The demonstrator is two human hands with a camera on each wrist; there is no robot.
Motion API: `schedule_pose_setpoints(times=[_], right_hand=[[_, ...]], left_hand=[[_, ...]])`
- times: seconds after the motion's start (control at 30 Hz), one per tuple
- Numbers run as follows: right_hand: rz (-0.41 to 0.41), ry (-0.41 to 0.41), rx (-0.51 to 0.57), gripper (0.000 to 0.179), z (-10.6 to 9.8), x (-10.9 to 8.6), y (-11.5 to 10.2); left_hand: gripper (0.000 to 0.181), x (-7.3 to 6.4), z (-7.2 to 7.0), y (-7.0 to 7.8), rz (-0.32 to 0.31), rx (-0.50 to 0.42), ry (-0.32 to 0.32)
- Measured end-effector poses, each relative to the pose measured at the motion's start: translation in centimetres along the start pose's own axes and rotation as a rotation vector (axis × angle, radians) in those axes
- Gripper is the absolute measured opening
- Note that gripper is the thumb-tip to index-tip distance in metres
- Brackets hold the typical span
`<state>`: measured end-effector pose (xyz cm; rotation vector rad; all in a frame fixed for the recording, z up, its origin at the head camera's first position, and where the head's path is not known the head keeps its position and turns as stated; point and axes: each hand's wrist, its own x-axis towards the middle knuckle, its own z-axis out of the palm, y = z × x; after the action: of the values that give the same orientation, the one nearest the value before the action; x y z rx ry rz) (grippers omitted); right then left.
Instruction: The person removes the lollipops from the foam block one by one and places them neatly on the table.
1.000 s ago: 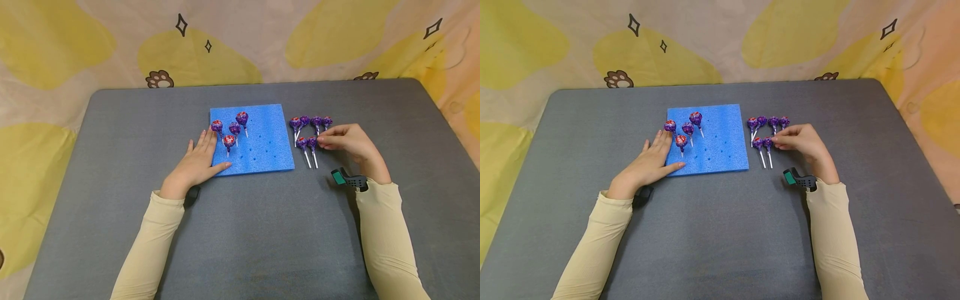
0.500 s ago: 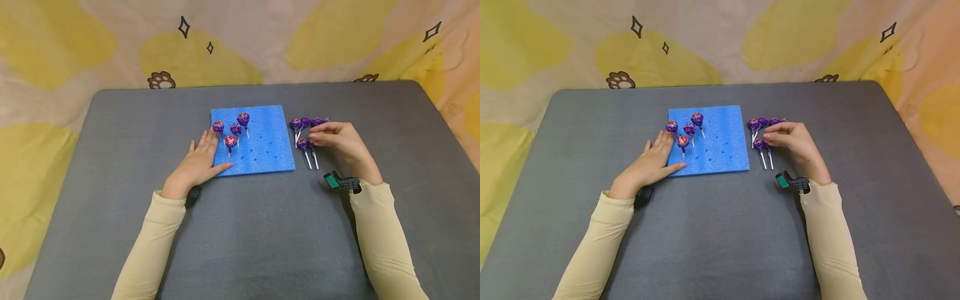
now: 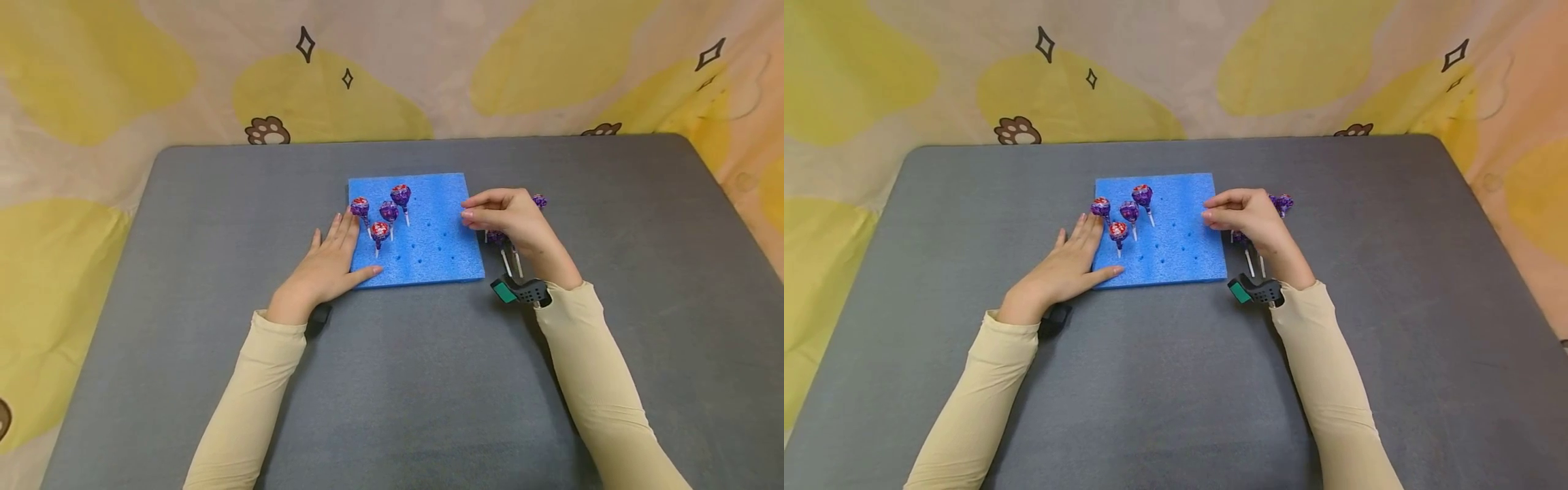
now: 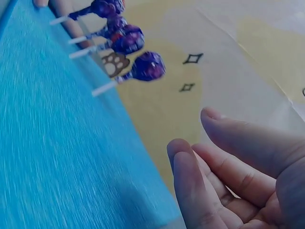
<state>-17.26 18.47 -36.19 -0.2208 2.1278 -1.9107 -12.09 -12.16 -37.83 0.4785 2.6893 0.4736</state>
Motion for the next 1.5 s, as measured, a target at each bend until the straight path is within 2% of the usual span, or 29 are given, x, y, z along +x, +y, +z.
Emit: schedule_pose_setpoints(times=[0.27,0.53,0.73,1.1,1.3,1.5], right_hand=[[0.006,-0.049,0.041,0.03,2.6,1.0,0.0],[0.025,-0.028,0.066,0.029,5.1,1.9,-0.1],[0.01,-0.003,0.036,0.029,6.4,2.7,0.1],[-0.033,0.141,0.043,0.025,8.3,3.3,1.0],[-0.063,0.181,0.022,0.023,8.9,3.2,1.2],[-0.065,0.219,-0.042,0.021,9.2,3.3,1.2]], left_hand=[[0.094,0.1,-0.1,0.1,0.001,-0.002,0.001],[0.094,0.2,0.1,0.1,-0.01,0.001,-0.008],[0.095,0.3,0.1,0.1,-0.011,0.002,-0.012],[0.094,0.2,0.1,-0.1,-0.001,-0.002,-0.003],[0.094,0.2,0.1,0.0,-0.001,0.004,-0.006],[0.094,0.3,0.0,0.0,-0.001,-0.002,-0.012]])
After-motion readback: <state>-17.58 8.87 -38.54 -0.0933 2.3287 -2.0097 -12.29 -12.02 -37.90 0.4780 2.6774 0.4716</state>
